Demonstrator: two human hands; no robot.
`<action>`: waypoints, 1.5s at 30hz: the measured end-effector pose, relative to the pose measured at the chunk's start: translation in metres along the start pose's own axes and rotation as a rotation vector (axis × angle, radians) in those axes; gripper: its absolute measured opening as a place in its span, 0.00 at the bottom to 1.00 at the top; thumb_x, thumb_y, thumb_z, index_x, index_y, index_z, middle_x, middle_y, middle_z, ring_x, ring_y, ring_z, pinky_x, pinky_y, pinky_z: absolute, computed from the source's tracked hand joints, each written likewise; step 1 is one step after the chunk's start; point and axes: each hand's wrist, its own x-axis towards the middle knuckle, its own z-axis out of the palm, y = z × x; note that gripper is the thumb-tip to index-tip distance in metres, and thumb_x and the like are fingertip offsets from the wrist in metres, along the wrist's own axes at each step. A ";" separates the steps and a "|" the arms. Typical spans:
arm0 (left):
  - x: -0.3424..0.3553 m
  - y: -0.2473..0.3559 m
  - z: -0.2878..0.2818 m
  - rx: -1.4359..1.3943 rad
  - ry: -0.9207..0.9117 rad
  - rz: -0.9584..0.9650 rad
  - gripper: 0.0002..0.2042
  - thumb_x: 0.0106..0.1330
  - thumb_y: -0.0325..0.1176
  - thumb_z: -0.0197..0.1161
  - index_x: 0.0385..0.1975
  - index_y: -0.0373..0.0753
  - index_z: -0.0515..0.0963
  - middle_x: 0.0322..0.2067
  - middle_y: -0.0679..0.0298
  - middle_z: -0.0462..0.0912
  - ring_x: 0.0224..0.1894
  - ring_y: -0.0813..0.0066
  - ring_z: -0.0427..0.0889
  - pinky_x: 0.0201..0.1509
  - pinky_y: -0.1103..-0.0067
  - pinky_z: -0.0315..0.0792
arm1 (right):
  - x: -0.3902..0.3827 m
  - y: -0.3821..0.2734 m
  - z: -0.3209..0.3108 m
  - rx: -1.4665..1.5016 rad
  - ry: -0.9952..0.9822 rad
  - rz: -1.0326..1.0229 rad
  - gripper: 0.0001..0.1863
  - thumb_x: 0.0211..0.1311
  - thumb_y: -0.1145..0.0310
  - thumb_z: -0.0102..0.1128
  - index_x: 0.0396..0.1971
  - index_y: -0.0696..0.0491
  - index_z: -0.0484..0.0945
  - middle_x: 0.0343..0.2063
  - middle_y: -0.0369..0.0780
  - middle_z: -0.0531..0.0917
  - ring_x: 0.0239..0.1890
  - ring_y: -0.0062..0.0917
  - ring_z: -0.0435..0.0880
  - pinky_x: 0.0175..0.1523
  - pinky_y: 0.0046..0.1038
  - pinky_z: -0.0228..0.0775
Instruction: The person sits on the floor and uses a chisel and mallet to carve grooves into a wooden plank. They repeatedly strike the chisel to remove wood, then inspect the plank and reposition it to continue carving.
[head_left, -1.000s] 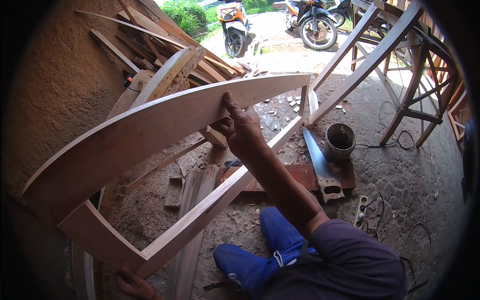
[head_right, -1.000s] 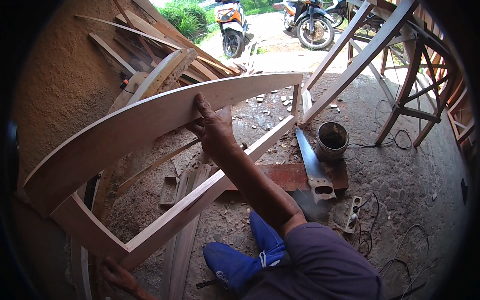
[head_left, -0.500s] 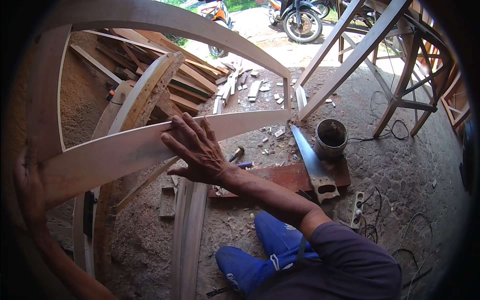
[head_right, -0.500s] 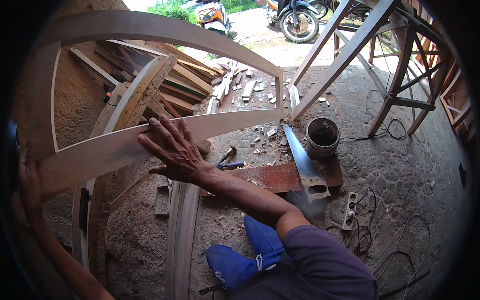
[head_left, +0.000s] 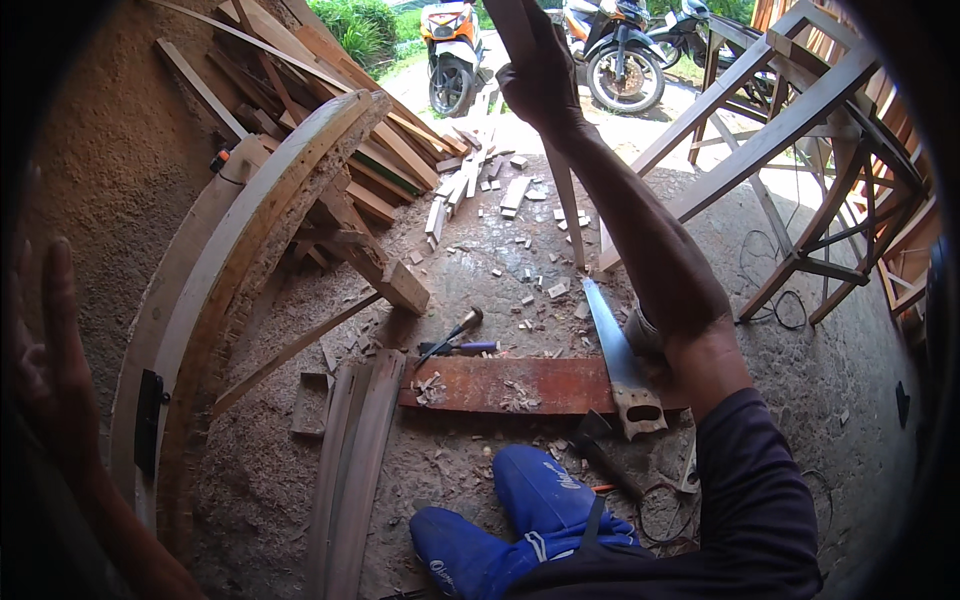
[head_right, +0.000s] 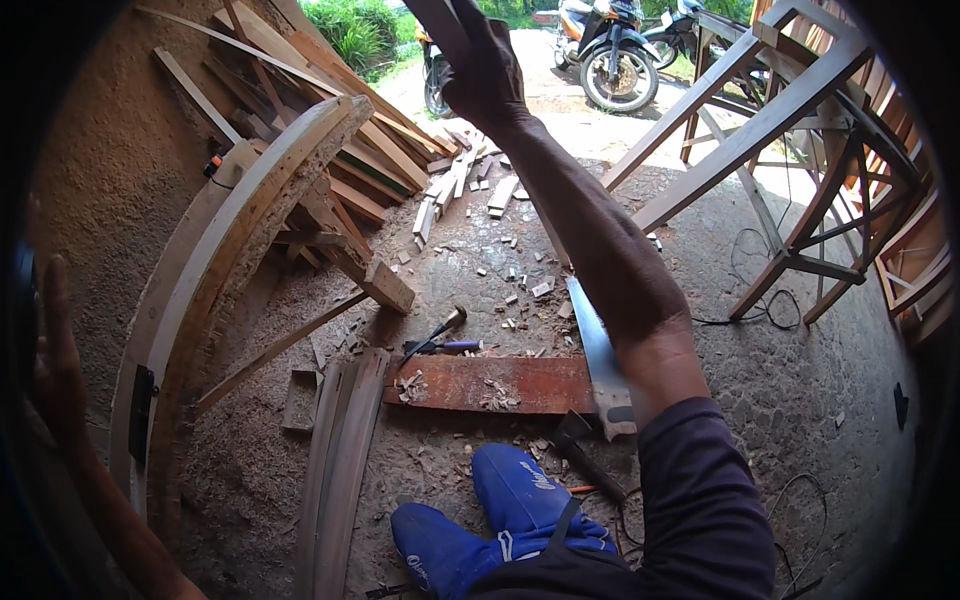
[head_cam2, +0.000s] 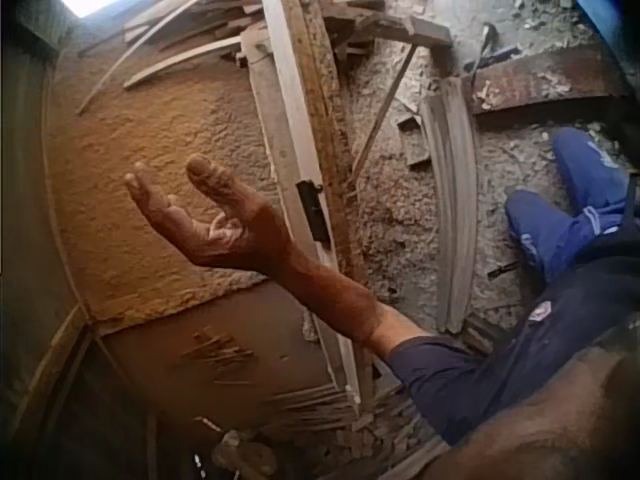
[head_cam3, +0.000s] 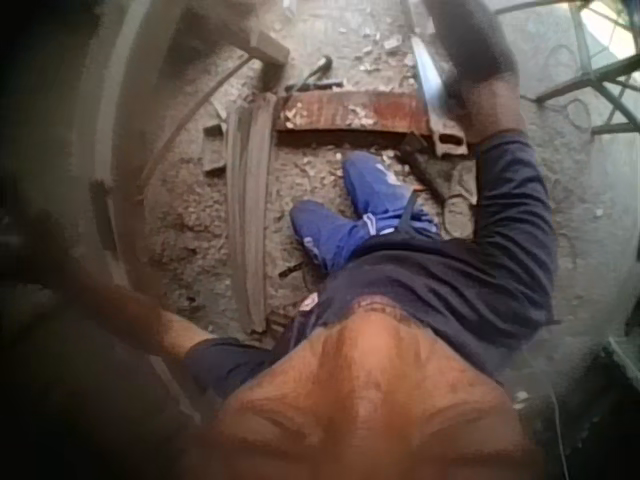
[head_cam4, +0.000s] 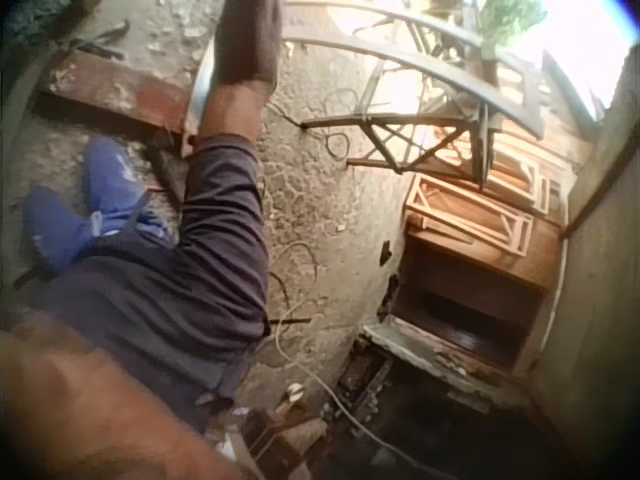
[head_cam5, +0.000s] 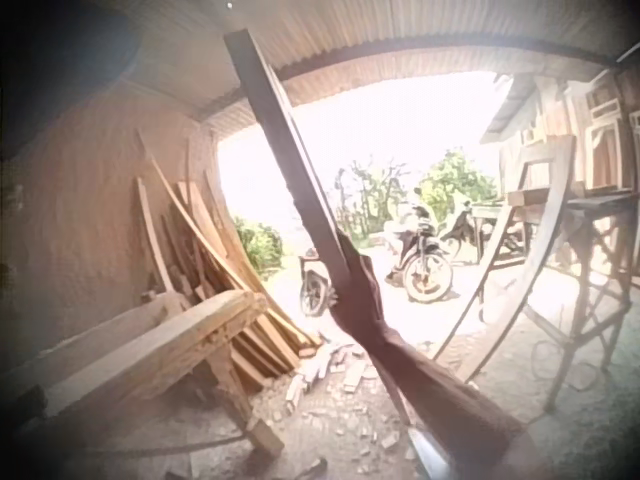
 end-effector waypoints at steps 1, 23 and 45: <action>-0.024 -0.002 0.005 0.046 -0.056 -0.029 0.21 0.79 0.39 0.52 0.67 0.39 0.71 0.66 0.53 0.74 0.70 0.62 0.72 0.66 0.66 0.75 | 0.013 0.001 -0.007 0.054 -0.045 0.098 0.47 0.49 0.88 0.48 0.75 0.45 0.59 0.60 0.53 0.76 0.63 0.48 0.76 0.60 0.42 0.74; -0.270 0.046 0.108 -0.233 -0.476 -0.340 0.17 0.76 0.38 0.58 0.57 0.37 0.81 0.63 0.53 0.78 0.63 0.50 0.78 0.66 0.60 0.72 | 0.054 0.282 -0.138 -0.537 0.229 0.646 0.22 0.49 0.61 0.75 0.44 0.55 0.83 0.41 0.45 0.89 0.44 0.37 0.89 0.53 0.36 0.80; -0.352 0.080 0.138 -0.458 -0.623 -0.577 0.17 0.72 0.37 0.61 0.54 0.35 0.82 0.59 0.48 0.81 0.62 0.48 0.77 0.66 0.60 0.71 | 0.028 0.301 -0.327 -0.745 -0.248 1.288 0.35 0.60 0.44 0.71 0.51 0.59 0.70 0.29 0.43 0.85 0.18 0.29 0.84 0.27 0.32 0.79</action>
